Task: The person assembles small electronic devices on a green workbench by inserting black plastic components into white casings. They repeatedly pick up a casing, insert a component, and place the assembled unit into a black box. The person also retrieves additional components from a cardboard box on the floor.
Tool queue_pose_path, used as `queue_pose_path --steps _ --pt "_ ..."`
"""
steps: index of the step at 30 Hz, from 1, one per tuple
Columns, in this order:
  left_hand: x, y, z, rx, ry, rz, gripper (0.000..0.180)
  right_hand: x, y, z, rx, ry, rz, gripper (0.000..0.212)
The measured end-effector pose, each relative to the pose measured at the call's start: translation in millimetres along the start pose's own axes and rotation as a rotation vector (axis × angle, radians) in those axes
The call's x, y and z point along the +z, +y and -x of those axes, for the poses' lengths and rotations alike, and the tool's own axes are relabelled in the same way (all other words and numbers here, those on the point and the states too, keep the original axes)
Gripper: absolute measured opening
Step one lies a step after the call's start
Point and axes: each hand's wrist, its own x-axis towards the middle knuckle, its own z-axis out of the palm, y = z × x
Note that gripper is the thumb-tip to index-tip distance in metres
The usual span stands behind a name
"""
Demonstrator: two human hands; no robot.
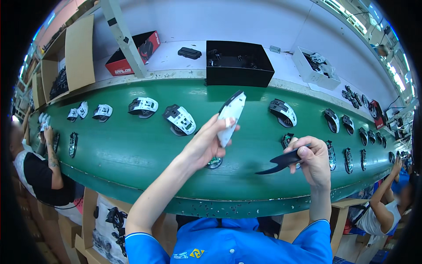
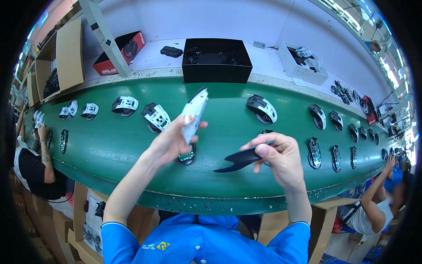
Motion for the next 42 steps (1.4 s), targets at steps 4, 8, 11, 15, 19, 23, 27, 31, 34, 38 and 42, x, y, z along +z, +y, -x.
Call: queue_pose_path --steps 4,8,11,15,19,23,27,31,34,38,42 --pt "7.9 -4.8 51.8 0.032 -0.001 -0.110 0.063 33.5 9.6 -4.8 -0.102 -0.024 -0.084 0.012" --pt "15.1 -6.0 83.9 0.065 0.011 -0.245 0.070 54.3 17.1 -5.1 -0.056 -0.083 -0.028 0.014" --pt "21.2 -7.4 98.5 0.094 0.054 -0.233 0.078 60.9 22.8 -5.3 -0.019 -0.064 -0.037 0.015" --pt "15.2 -1.6 111.4 0.065 -0.074 -0.251 0.100 69.4 30.9 -3.1 -0.010 -0.071 -0.044 0.016" --pt "17.1 -6.2 115.3 0.188 -0.131 -0.259 0.104 79.5 33.8 -1.1 -0.012 -0.061 0.013 0.015" --pt "18.3 -9.5 118.2 0.258 -0.114 -0.289 0.105 82.3 35.5 0.2 -0.028 -0.059 0.031 0.015" --pt "17.4 -13.0 121.2 0.311 -0.072 -0.370 0.105 85.2 36.7 0.4 -0.003 -0.069 -0.037 0.015" --pt "15.4 -13.4 122.5 0.356 -0.040 -0.459 0.106 84.3 40.3 -0.4 0.001 -0.050 -0.057 0.016" --pt "13.5 -14.4 122.7 0.364 -0.055 -0.479 0.103 81.4 40.9 -2.4 -0.065 -0.071 0.008 0.016" --pt "14.2 -16.3 125.1 0.278 -0.050 -0.379 0.101 78.5 45.6 -7.4 -0.132 -0.089 0.056 0.020" --pt "12.0 -12.5 127.0 0.247 -0.021 -0.437 0.097 80.4 43.2 -10.0 -0.131 -0.109 0.083 0.023"
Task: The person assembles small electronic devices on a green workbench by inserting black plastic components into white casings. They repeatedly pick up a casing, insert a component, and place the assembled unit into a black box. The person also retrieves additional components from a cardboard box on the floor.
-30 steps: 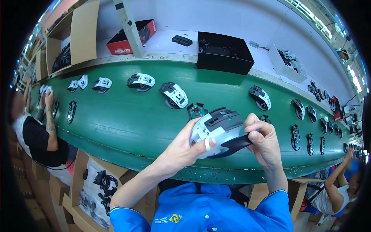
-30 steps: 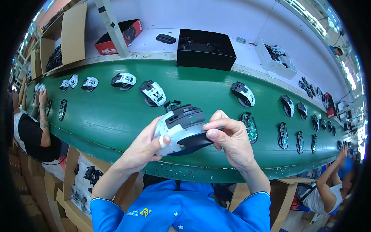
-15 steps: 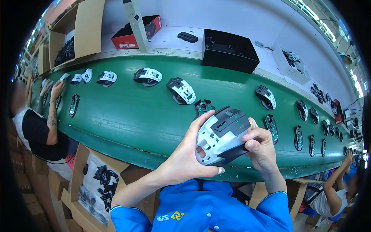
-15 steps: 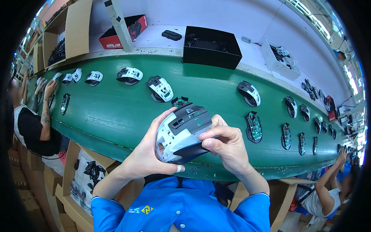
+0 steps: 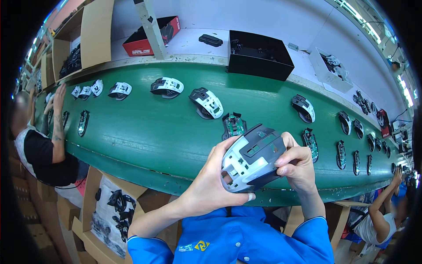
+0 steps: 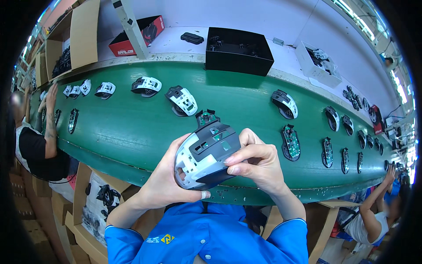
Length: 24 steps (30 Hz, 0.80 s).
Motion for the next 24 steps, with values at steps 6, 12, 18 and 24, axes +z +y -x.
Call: queue_pose_path --steps 6,12,18,24 --pt "-2.1 -3.1 -1.1 0.000 0.006 0.032 0.094 -1.9 -1.6 0.0 -0.085 0.006 0.144 0.026" --pt "-2.6 -2.2 0.8 -0.009 0.035 0.019 0.092 -1.0 -6.5 -6.4 0.143 -0.034 -0.213 0.043" --pt "-5.5 -4.1 5.0 0.091 0.083 -0.196 0.089 -1.7 -3.9 -11.3 0.090 -0.045 -0.211 0.064" --pt "-7.9 -6.1 4.4 0.162 0.096 -0.246 0.088 -4.4 -10.1 -11.4 0.090 -0.080 -0.041 0.072"
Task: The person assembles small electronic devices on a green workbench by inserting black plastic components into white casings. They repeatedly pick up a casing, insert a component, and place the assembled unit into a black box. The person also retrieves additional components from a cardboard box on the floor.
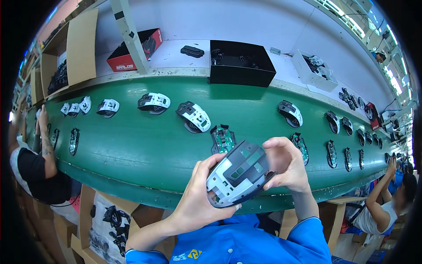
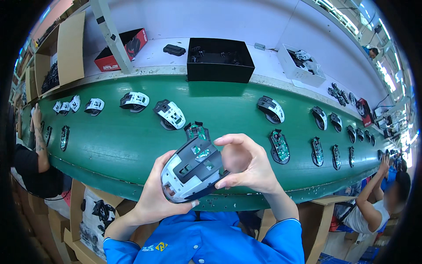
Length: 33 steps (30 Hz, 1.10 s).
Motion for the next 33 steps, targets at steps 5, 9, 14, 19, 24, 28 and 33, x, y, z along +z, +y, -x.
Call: queue_pose_path --steps 5,9,14,19,24,28,33 --pt "-1.2 0.7 0.1 0.051 0.021 -0.057 0.087 3.9 -9.2 -1.5 0.000 0.045 0.149 0.072" --pt "-2.1 2.1 -0.2 0.103 0.031 -0.132 0.085 2.1 -15.3 0.4 0.031 0.036 0.307 0.069" --pt "-3.4 -0.8 -0.2 0.131 0.053 -0.150 0.084 -1.1 -7.2 -5.4 0.077 -0.011 0.252 0.077" --pt "-2.0 7.8 -2.1 0.099 -0.064 -0.137 0.088 6.2 -4.2 -19.8 0.138 -0.225 -0.125 0.098" --pt "-6.8 13.4 -0.8 0.233 0.021 -0.329 0.088 4.6 17.8 -23.3 0.099 -0.280 -0.215 0.101" --pt "-15.9 14.0 -2.1 0.363 0.053 -0.391 0.087 8.1 20.9 -18.6 0.100 -0.241 -0.264 0.100" --pt "-19.4 15.3 1.2 0.404 0.068 -0.362 0.083 11.9 21.7 -16.5 0.127 -0.222 -0.282 0.098"
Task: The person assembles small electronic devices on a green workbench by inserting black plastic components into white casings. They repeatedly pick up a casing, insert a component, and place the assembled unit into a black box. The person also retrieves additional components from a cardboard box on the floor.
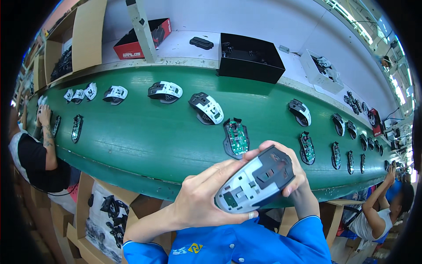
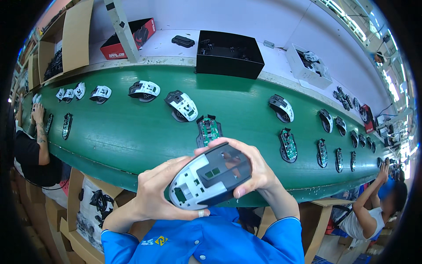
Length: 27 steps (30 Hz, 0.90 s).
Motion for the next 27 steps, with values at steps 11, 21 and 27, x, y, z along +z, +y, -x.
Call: queue_pose_path --steps 11,21,27 --pt "-4.1 -12.9 -0.1 -0.268 -0.096 0.129 0.075 1.7 6.7 -8.4 -0.002 0.046 0.146 0.096" --pt "2.1 -26.8 12.3 -0.212 0.016 0.305 0.069 11.6 10.5 -8.6 -0.097 -0.050 0.380 0.091" --pt "-5.2 -31.7 11.8 -0.486 -0.028 0.511 0.070 15.1 5.2 -18.5 -0.027 -0.020 0.475 0.091"
